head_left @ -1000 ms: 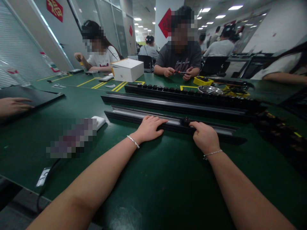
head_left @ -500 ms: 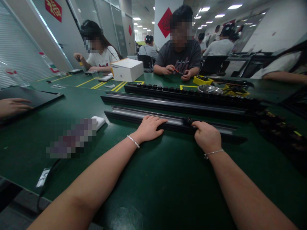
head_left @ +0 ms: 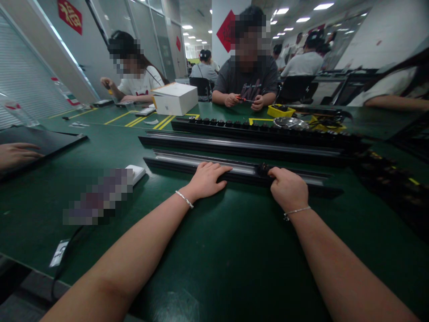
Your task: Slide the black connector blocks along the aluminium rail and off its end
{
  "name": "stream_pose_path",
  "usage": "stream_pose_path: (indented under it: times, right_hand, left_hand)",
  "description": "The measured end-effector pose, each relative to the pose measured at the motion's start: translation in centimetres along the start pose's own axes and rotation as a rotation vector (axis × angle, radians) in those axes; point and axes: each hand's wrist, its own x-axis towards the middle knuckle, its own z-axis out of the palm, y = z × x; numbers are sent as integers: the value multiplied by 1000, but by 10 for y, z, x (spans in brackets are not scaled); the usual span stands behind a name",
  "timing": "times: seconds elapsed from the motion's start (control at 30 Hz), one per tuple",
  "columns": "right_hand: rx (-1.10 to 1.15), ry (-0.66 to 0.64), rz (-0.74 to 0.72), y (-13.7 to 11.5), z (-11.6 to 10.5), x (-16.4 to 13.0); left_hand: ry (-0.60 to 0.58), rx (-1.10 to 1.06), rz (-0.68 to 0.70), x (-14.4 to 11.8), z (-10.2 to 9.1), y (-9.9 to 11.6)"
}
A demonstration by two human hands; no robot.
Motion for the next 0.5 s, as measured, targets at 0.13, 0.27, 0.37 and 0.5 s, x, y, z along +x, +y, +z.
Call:
stream_pose_path:
  times: [0.13,0.27,0.37,0.5]
  right_hand:
    - [-2,-5,18,0,0,0]
    - [-13,-14,34,0,0,0]
    - [-24,-17,62,1,-1,0]
    - [-37,-14,84,3,-1,0]
  left_hand:
    - [-8,-3,-1,0,0,0]
    - [-4,0,1,0,0,0]
    - [-4,5,-3,0,-1,1]
    - [-9,9,-11,0,0,1]
